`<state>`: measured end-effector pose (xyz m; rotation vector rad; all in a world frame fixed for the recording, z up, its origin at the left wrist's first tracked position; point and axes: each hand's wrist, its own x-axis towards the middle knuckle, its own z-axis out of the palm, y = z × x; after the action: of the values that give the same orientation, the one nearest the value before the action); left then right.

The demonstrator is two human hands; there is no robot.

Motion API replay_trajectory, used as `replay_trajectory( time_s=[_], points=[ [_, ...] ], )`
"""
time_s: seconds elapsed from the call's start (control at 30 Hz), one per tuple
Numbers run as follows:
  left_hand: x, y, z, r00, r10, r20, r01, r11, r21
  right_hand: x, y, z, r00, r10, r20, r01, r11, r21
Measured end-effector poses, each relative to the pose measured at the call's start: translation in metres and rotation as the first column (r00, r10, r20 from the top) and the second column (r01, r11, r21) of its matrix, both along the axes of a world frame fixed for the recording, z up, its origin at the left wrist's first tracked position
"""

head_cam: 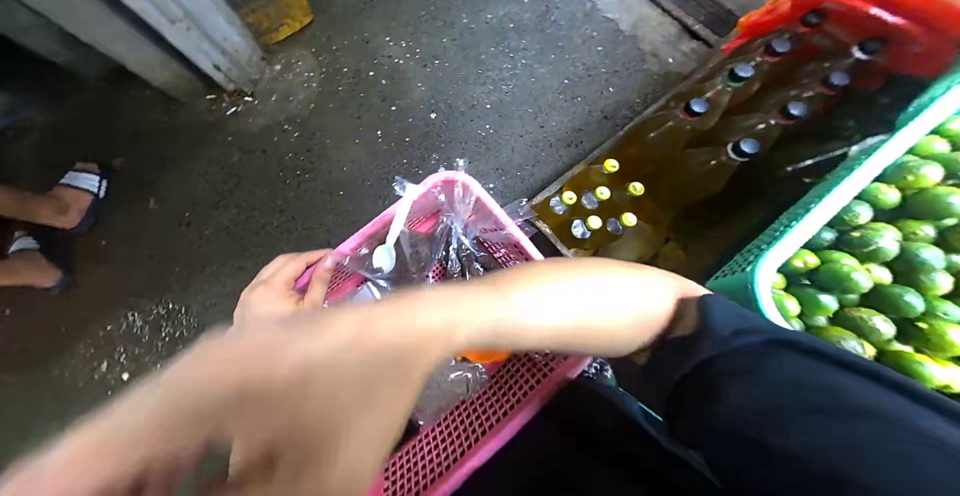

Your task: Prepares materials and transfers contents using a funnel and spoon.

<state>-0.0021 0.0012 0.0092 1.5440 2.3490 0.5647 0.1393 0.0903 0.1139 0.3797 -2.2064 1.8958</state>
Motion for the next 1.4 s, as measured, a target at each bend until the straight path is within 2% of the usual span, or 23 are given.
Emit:
replay_trajectory(
  time_s=[0.03, 0.07, 0.13, 0.27, 0.37, 0.47, 0.6, 0.7, 0.77, 0.83, 0.9, 1.1, 1.4],
  points=[
    [-0.001, 0.002, 0.007, 0.998, -0.043, 0.04, 0.043, 0.999, 0.011, -0.007, 0.024, -0.005, 0.993, 0.032, -0.111, -0.028, 0.999, 0.031],
    [-0.001, -0.003, 0.001, 0.999, -0.034, 0.015, 0.031, 0.986, 0.163, -0.009, 0.045, -0.006, 0.979, 0.018, -0.203, -0.002, 0.997, 0.078],
    [0.009, -0.007, 0.003, 0.994, 0.089, 0.064, -0.102, 0.964, 0.244, -0.002, 0.08, -0.005, 0.974, -0.036, -0.225, 0.091, 0.967, 0.24],
    [0.007, 0.006, 0.009, 1.0, 0.014, 0.011, -0.016, 0.973, 0.23, 0.026, 0.103, -0.018, 0.994, -0.081, -0.072, 0.104, 0.907, 0.408],
    [0.004, 0.018, 0.012, 0.998, -0.043, 0.042, 0.036, 0.988, 0.148, 0.038, 0.085, -0.05, 0.996, -0.033, 0.08, -0.018, 0.826, 0.563],
    [0.002, 0.025, 0.006, 0.994, -0.007, 0.113, -0.009, 0.99, 0.14, 0.032, 0.064, -0.079, 0.968, -0.015, 0.251, -0.168, 0.707, 0.687],
    [0.001, 0.021, -0.015, 0.973, 0.057, 0.223, -0.12, 0.952, 0.282, 0.017, 0.034, -0.097, 0.934, -0.07, 0.351, -0.23, 0.634, 0.738],
    [0.003, 0.02, -0.021, 0.973, 0.087, 0.215, -0.136, 0.965, 0.224, 0.009, 0.017, -0.112, 0.893, -0.134, 0.428, -0.278, 0.585, 0.762],
    [0.002, 0.021, -0.022, 0.981, 0.088, 0.171, -0.111, 0.985, 0.129, 0.005, 0.012, -0.121, 0.869, -0.179, 0.462, -0.284, 0.584, 0.761],
    [0.002, 0.022, -0.019, 0.987, 0.082, 0.141, -0.087, 0.996, 0.033, 0.002, 0.01, -0.131, 0.867, -0.221, 0.447, -0.24, 0.6, 0.763],
    [0.002, 0.022, -0.018, 0.989, 0.064, 0.135, -0.068, 0.998, 0.02, 0.0, 0.011, -0.138, 0.878, -0.259, 0.401, -0.173, 0.611, 0.773],
    [-0.003, 0.021, -0.021, 0.985, -0.003, 0.173, -0.016, 0.994, 0.113, -0.005, 0.011, -0.144, 0.863, -0.264, 0.431, -0.205, 0.597, 0.775],
    [0.001, 0.018, -0.022, 0.983, -0.007, 0.186, -0.03, 0.981, 0.193, 0.003, 0.013, -0.157, 0.902, -0.305, 0.305, -0.088, 0.562, 0.822]
  ],
)
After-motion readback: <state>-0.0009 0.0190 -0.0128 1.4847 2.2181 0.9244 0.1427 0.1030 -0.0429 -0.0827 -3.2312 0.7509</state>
